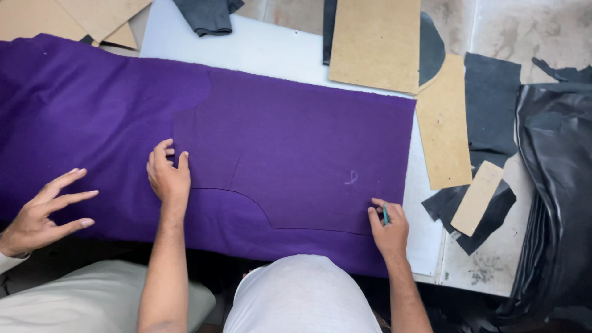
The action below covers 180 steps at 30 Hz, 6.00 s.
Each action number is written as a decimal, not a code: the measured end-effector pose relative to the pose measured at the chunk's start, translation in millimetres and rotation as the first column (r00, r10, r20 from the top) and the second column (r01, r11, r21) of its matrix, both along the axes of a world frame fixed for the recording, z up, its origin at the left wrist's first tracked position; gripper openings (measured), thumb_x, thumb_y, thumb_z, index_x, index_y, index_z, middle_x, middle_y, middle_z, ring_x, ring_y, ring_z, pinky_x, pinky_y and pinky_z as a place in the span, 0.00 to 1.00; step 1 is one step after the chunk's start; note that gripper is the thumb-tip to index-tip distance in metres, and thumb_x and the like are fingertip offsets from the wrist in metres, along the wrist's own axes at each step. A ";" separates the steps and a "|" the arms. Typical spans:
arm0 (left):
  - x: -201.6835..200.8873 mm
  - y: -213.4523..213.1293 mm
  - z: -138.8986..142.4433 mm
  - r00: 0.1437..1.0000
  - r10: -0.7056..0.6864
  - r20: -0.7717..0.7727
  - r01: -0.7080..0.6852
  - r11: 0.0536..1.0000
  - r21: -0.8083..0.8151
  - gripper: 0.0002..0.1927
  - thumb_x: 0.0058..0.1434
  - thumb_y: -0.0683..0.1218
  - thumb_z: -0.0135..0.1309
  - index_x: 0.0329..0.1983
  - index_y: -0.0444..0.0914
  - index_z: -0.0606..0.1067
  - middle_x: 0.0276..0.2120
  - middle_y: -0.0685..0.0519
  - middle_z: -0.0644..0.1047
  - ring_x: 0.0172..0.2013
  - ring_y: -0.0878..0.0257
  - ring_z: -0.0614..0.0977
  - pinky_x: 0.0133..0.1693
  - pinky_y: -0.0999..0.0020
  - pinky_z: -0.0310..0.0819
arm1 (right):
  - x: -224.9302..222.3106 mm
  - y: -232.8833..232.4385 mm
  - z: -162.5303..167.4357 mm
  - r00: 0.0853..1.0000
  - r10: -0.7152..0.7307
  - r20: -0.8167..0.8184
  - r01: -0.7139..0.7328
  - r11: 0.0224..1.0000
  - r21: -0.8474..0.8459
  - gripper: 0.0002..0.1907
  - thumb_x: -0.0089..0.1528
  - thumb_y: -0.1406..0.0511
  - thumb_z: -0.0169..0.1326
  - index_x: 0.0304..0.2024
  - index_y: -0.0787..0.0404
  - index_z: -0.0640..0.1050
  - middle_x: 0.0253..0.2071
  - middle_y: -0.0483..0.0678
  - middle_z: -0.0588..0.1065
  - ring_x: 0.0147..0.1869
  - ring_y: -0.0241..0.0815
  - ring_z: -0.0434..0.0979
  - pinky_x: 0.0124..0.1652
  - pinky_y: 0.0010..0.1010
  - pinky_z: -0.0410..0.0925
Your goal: The person cuts a purple fabric using a rotary cutter and a cardboard pattern, then switches to a black leather-like material and cuts it with the same method. The person handles cardboard templates and fabric pieces throughout the task.
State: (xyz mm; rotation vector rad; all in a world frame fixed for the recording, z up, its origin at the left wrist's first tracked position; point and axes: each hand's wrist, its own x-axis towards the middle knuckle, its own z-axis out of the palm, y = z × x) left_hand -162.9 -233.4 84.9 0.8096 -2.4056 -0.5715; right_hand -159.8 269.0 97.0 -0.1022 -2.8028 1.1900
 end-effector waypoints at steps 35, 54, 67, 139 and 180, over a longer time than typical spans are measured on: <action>69.1 -62.7 -37.0 0.997 -0.001 0.071 0.011 0.990 -0.143 0.32 0.71 0.58 0.51 0.71 0.34 0.65 0.71 0.38 0.62 0.71 0.45 0.61 0.66 0.38 0.48 | -39.3 -181.4 54.4 0.731 0.535 0.423 0.085 0.543 -0.835 0.23 0.68 0.68 0.36 0.67 0.63 0.62 0.33 0.50 0.75 0.29 0.34 0.74 0.26 0.24 0.70; 107.4 79.4 9.4 0.822 -0.092 -0.562 0.560 0.305 0.770 0.19 0.72 0.52 0.50 0.54 0.34 0.80 0.50 0.45 0.82 0.55 0.58 0.83 0.58 0.62 0.77 | 11.8 -277.2 39.0 0.436 0.833 0.340 -0.262 0.479 -0.838 0.20 0.73 0.59 0.44 0.61 0.63 0.75 0.27 0.44 0.73 0.21 0.25 0.61 0.18 0.17 0.53; 96.6 67.7 2.9 0.949 -0.093 -0.302 0.245 0.822 0.515 0.17 0.71 0.52 0.49 0.55 0.40 0.80 0.50 0.49 0.83 0.54 0.54 0.82 0.58 0.56 0.74 | -21.8 -290.6 23.4 0.474 0.837 0.272 -0.317 0.451 -0.835 0.20 0.71 0.62 0.44 0.63 0.61 0.69 0.37 0.45 0.77 0.31 0.29 0.72 0.28 0.22 0.66; -72.3 -133.1 -6.8 0.940 -0.329 -0.092 0.340 0.927 0.155 0.49 0.54 0.65 0.63 0.72 0.35 0.61 0.67 0.46 0.69 0.68 0.51 0.66 0.67 0.43 0.49 | -306.0 -380.8 81.6 0.517 0.828 0.216 -0.856 0.503 0.119 0.20 0.65 0.72 0.57 0.61 0.60 0.77 0.48 0.51 0.76 0.41 0.37 0.77 0.33 0.29 0.76; -85.0 -132.7 -38.1 0.954 -0.272 0.122 0.267 0.962 0.061 0.46 0.56 0.73 0.56 0.69 0.40 0.69 0.71 0.50 0.64 0.71 0.55 0.62 0.71 0.45 0.45 | -308.3 -439.5 48.2 -0.141 0.967 0.212 -0.719 -0.247 0.650 0.33 0.51 0.73 0.62 0.60 0.49 0.79 0.41 0.40 0.77 0.34 0.41 0.68 0.31 0.30 0.71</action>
